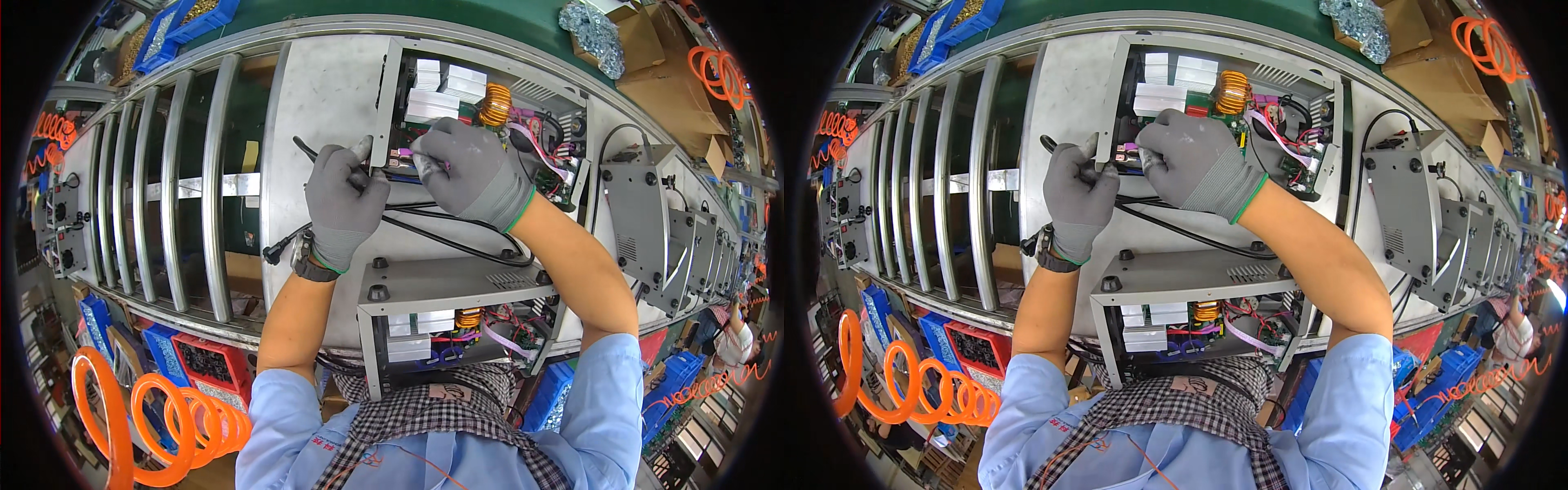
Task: The person assembles an electronic device on a factory line. They use a pneumatic screwdriver to fasten screws into a metal casing, then connect internal wires and components, and finally secure the casing cover.
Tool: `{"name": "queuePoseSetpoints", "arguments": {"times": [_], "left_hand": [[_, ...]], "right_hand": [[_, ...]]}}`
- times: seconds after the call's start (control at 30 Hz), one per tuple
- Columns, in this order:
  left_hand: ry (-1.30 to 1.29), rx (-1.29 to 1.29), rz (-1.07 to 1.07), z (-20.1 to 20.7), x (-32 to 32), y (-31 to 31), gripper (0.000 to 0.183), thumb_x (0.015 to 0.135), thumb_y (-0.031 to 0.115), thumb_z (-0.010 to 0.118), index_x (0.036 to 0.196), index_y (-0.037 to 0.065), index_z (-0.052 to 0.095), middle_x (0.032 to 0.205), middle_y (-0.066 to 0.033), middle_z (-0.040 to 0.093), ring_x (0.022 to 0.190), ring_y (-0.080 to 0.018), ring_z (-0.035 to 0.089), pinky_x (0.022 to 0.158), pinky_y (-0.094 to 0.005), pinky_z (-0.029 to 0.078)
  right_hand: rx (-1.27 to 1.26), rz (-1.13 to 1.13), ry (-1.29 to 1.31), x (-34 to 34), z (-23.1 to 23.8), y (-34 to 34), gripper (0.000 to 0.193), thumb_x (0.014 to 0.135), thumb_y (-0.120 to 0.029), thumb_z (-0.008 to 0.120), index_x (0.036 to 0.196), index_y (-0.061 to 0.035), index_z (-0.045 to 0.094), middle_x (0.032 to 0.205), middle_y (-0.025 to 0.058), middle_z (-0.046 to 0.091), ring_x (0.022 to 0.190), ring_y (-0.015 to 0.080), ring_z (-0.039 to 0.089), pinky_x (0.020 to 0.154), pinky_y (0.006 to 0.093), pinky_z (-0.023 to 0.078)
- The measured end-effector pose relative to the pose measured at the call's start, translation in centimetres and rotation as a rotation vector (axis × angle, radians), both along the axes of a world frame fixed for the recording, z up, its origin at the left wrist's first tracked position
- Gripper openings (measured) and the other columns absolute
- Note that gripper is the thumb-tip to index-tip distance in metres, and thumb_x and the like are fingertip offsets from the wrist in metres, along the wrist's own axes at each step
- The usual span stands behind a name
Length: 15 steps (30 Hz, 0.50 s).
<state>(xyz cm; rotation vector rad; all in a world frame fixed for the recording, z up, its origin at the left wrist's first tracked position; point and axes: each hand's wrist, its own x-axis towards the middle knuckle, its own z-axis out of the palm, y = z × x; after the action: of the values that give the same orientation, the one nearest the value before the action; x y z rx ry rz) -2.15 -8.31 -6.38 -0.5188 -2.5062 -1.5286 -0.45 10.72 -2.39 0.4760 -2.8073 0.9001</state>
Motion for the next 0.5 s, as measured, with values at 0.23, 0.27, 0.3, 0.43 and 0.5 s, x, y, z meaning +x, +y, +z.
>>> {"name": "queuePoseSetpoints", "arguments": {"times": [0.23, 0.27, 0.3, 0.43, 0.5], "left_hand": [[0.002, -0.015, 0.0, -0.2, 0.3, 0.1, 0.034, 0.068, 0.002, 0.067, 0.102, -0.001, 0.064, 0.078, -0.0092, 0.051, 0.057, -0.0176, 0.052, 0.053, -0.0283, 0.045], [0.013, -0.009, -0.008, -0.4, 0.3, 0.1, 0.034, 0.068, 0.002, 0.067, 0.102, -0.001, 0.064, 0.078, -0.0095, 0.051, 0.057, -0.0182, 0.052, 0.052, -0.0283, 0.045], [0.077, -0.027, -0.01, -0.7, 0.2, 0.0, 0.033, 0.068, 0.001, 0.067, 0.101, 0.0, 0.063, 0.078, -0.0098, 0.051, 0.057, -0.0188, 0.052, 0.052, -0.0288, 0.045], [0.082, -0.041, -0.02, -0.1, 0.4, -0.1, 0.027, 0.071, 0.001, 0.067, 0.098, 0.0, 0.061, 0.078, -0.0113, 0.051, 0.057, -0.0203, 0.054, 0.052, -0.0308, 0.045], [0.001, -0.014, -0.021, 0.1, 0.3, -0.2, 0.026, 0.072, 0.001, 0.067, 0.098, 0.0, 0.061, 0.078, -0.0115, 0.052, 0.057, -0.0205, 0.054, 0.053, -0.031, 0.046]], "right_hand": [[-0.001, 0.034, 0.098, 0.1, -0.9, 0.0, 0.01, 0.074, -0.01, 0.062, 0.084, -0.0069, 0.063, 0.081, 0.0136, 0.06, 0.061, 0.0324, 0.061, 0.055, 0.0405, 0.051], [0.0, 0.049, 0.111, 0.1, -1.1, -0.2, 0.012, 0.073, -0.008, 0.063, 0.085, -0.0061, 0.063, 0.082, 0.014, 0.061, 0.062, 0.033, 0.061, 0.055, 0.0406, 0.051], [0.001, 0.064, 0.124, 0.1, -1.2, -0.4, 0.014, 0.071, -0.006, 0.064, 0.085, -0.0054, 0.063, 0.083, 0.0144, 0.061, 0.063, 0.0336, 0.061, 0.056, 0.0407, 0.05], [0.06, 0.055, 0.016, -0.5, -0.8, -0.6, 0.013, 0.081, -0.012, 0.058, 0.092, -0.0053, 0.06, 0.088, 0.0151, 0.06, 0.069, 0.034, 0.062, 0.061, 0.043, 0.052], [-0.152, -0.027, 0.015, 0.5, -0.7, 0.7, 0.017, 0.084, -0.005, 0.059, 0.101, -0.004, 0.061, 0.093, 0.0159, 0.063, 0.074, 0.0328, 0.064, 0.065, 0.0411, 0.053]]}}
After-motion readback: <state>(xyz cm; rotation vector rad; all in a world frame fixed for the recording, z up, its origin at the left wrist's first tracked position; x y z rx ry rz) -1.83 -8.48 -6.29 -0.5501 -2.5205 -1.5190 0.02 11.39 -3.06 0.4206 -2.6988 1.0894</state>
